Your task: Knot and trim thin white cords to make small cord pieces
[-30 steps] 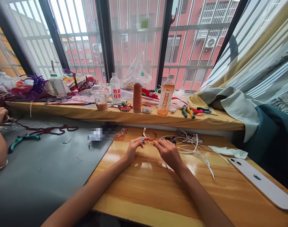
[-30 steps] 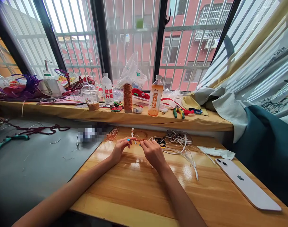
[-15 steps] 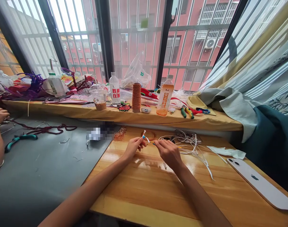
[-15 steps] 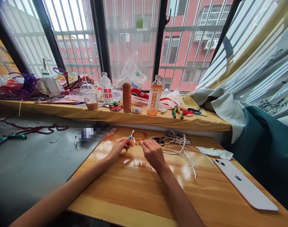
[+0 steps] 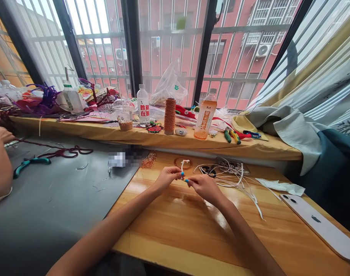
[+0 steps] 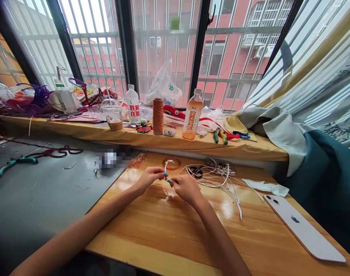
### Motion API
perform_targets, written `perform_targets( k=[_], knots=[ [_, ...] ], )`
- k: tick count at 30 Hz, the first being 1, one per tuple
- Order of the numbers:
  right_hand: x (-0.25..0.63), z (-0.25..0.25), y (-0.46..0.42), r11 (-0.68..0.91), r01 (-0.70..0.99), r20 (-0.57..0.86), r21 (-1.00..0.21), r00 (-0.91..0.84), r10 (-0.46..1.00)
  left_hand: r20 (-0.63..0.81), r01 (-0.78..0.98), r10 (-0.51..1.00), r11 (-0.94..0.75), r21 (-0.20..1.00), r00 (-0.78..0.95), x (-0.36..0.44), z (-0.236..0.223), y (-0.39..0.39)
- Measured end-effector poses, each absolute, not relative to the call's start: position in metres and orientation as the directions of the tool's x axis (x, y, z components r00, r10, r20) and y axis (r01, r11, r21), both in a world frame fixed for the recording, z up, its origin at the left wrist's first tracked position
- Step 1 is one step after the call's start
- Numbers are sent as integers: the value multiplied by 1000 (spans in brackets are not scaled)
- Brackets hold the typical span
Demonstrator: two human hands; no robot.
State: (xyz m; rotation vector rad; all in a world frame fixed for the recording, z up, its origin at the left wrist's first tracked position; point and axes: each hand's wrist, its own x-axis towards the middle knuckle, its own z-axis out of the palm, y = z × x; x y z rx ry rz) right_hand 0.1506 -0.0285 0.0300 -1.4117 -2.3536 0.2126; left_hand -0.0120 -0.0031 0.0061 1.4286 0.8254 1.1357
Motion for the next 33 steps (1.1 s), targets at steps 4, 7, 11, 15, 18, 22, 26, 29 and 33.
perform_targets(
  k=[4,7,11,15,18,22,26,29,33],
  knots=[
    [151,33,-24,208,638,-111,-742,-422,900,241,-74,904,-230,970,354,-11,2,-4],
    [154,35,-24,-18,439,-244,-898,-464,852,290,-42,892,-295,955,347,-12,3,-5],
    [159,38,-27,-184,280,-312,-942,-534,786,325,-40,853,-339,940,408,-12,6,-8],
    [162,41,-28,-265,223,-347,-938,-615,709,384,-18,800,-424,905,461,-12,8,-11],
    [163,39,-27,-269,228,-352,-936,-634,689,429,25,785,-490,871,447,-12,6,-11],
    [160,36,-24,-100,367,-293,-925,-518,804,407,15,816,-452,892,411,-12,3,-8],
    [153,30,-27,251,541,8,-802,-410,912,329,-27,880,-341,940,342,-14,6,-4],
    [147,23,-29,547,745,387,-382,-409,827,265,-99,919,-246,964,293,-16,7,0],
    [146,12,-27,562,819,554,117,-524,647,198,-195,936,-145,970,292,-15,5,1]
  ],
)
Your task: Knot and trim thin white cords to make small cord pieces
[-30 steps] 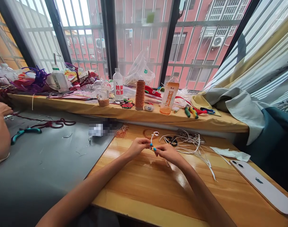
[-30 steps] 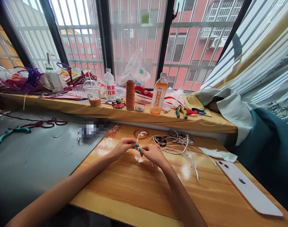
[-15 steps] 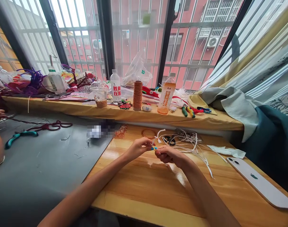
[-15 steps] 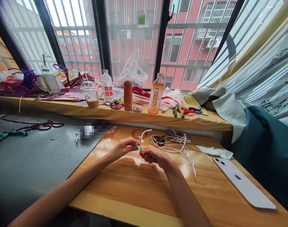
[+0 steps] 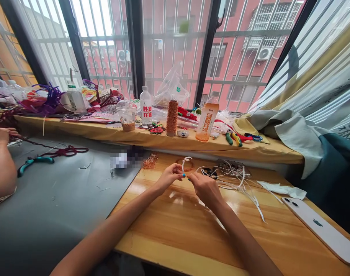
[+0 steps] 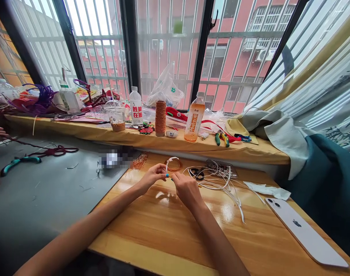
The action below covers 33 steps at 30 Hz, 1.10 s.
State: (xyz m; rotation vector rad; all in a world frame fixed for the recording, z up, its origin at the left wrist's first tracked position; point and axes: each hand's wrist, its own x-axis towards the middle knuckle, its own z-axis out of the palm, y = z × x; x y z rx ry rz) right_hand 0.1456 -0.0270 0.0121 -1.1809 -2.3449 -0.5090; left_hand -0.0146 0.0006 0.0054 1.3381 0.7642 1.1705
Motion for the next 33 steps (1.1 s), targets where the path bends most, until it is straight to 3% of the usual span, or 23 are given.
perform_targets(
  k=[5,10,14,17,22,33],
  knots=[
    [146,13,-29,560,798,551,223,-577,603,289,-176,926,-251,952,243,-16,9,1],
    [141,22,-37,594,762,485,259,-634,602,496,214,849,-527,822,184,-25,13,6],
    [138,25,-39,648,708,401,280,-700,591,535,367,827,-558,745,172,-26,12,4],
    [137,24,-38,667,696,366,266,-713,598,484,308,863,-504,807,144,-25,12,4],
    [137,22,-38,681,713,322,166,-692,646,273,20,960,-275,961,67,-23,12,7],
    [128,13,-37,656,751,262,78,-650,713,183,-139,983,-180,974,10,-22,12,6]
  ],
)
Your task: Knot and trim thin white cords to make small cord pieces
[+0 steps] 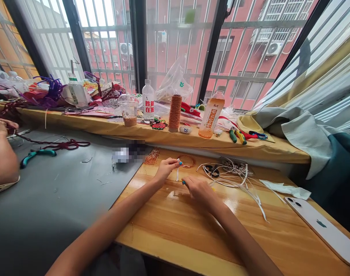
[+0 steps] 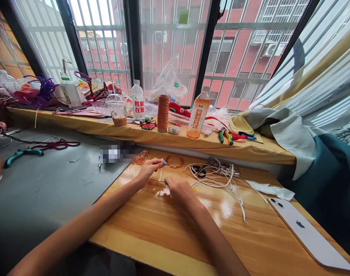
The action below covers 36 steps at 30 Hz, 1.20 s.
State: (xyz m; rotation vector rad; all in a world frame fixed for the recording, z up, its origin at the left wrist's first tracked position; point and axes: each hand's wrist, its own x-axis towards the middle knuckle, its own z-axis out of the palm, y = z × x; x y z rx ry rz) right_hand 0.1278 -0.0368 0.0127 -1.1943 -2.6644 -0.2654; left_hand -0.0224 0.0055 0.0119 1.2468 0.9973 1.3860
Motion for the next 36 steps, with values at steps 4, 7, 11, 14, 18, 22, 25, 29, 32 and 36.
perform_targets(
  k=[4,7,11,14,18,22,25,29,32,36],
  knots=[
    [127,11,-38,621,781,256,60,-614,747,181,-145,983,-178,973,13,-23,12,6],
    [127,8,-37,600,798,271,53,-590,761,177,-138,984,-173,975,20,-23,10,7],
    [126,3,-35,629,776,327,51,-608,724,170,-133,985,-164,977,32,-24,7,9],
    [128,1,-34,663,749,396,15,-613,684,180,-125,983,-173,977,41,-24,6,10],
    [131,1,-31,700,707,452,104,-660,600,197,-111,980,-191,975,41,-26,7,10],
    [130,4,-31,688,692,525,219,-678,515,196,-96,979,-191,977,46,-25,7,10],
    [128,6,-34,662,723,571,195,-633,523,199,-91,978,-193,977,69,-24,8,9],
    [127,8,-36,651,744,564,148,-604,562,198,-90,976,-190,978,90,-23,10,5],
    [129,4,-33,700,702,561,129,-634,533,199,-95,976,-190,977,91,-23,11,5],
    [133,-3,-27,747,663,600,41,-614,512,193,-98,977,-184,978,92,-23,11,5]
  ],
)
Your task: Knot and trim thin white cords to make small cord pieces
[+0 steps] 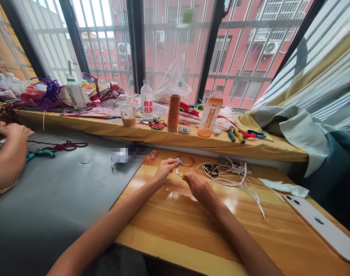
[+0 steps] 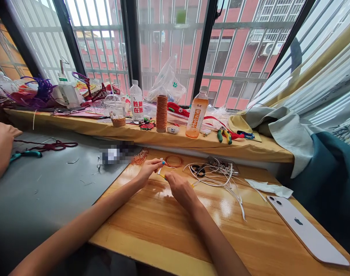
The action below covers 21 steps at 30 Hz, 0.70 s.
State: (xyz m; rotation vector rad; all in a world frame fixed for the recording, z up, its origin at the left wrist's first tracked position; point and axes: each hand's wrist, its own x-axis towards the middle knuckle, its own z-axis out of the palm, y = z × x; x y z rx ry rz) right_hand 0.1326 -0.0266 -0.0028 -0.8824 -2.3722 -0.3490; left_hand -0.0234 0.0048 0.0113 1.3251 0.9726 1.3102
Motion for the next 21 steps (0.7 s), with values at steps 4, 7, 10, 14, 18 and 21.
perform_targets(
  k=[4,7,10,14,18,21],
  knots=[
    [133,-1,-28,763,644,615,53,-623,484,196,-111,975,-184,977,107,-23,12,5],
    [131,4,-32,717,691,636,97,-597,489,205,-123,973,-191,974,110,-23,12,4],
    [128,6,-35,642,757,633,124,-558,536,214,-134,971,-200,971,108,-23,12,4],
    [127,4,-35,600,784,604,160,-559,569,206,-135,974,-193,972,94,-23,12,4],
    [128,2,-32,652,746,612,137,-581,537,204,-142,975,-190,971,91,-23,11,5],
    [128,0,-30,678,725,619,122,-590,519,206,-144,974,-191,971,97,-23,11,5]
  ],
)
